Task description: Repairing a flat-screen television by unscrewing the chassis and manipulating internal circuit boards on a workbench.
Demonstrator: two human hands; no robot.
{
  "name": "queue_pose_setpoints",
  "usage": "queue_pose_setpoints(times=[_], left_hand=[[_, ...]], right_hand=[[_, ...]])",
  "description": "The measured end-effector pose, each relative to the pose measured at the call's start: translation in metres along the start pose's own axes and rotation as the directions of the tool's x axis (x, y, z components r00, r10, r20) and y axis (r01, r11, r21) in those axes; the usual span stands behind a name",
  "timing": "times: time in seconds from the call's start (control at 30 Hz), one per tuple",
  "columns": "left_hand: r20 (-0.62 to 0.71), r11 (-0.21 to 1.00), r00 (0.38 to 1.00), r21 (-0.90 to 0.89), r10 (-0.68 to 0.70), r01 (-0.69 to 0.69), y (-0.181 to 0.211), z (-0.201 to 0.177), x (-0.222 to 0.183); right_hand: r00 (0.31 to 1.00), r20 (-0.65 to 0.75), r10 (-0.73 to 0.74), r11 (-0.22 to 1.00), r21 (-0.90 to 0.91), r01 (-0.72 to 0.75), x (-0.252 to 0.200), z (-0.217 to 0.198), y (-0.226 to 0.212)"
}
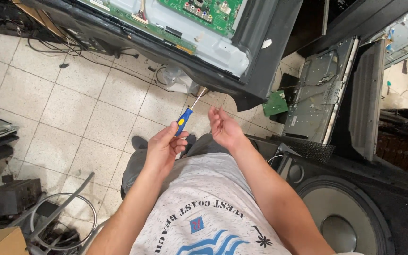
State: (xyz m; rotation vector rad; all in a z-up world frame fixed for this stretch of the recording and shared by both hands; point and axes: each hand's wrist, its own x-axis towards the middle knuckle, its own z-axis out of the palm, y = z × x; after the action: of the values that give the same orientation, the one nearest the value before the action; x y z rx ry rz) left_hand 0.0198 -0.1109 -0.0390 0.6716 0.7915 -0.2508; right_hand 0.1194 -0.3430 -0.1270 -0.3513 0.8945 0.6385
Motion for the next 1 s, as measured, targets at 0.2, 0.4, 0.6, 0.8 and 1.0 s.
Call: queue_pose_setpoints(times=[0.2, 0.4, 0.6, 0.8, 1.0], left_hand=[[-0.035, 0.998, 0.999, 0.062, 0.034, -0.032, 0.001, -0.010, -0.002], [-0.058, 0.987, 0.995, 0.148, 0.075, -0.066, 0.009, -0.013, -0.026], [-0.017, 0.965, 0.996, 0.251, 0.085, -0.078, 0.039, -0.029, -0.050], [0.012, 0.929, 0.997, 0.364, 0.072, -0.071, 0.096, -0.056, -0.047], [0.040, 0.875, 0.995, 0.475, 0.086, -0.095, 0.141, -0.073, -0.042]], right_hand=[[0.981, -0.158, 0.110, 0.978, -0.159, -0.135, 0.036, -0.047, 0.015], [0.986, 0.164, 0.037, 0.994, -0.111, -0.019, -0.016, 0.038, 0.026], [0.989, 0.117, -0.087, 0.995, -0.033, 0.091, -0.004, 0.057, 0.025], [0.964, -0.195, -0.179, 0.923, -0.372, 0.096, 0.044, 0.013, 0.051], [0.965, -0.019, -0.263, 0.899, -0.368, 0.238, -0.001, 0.081, 0.091]])
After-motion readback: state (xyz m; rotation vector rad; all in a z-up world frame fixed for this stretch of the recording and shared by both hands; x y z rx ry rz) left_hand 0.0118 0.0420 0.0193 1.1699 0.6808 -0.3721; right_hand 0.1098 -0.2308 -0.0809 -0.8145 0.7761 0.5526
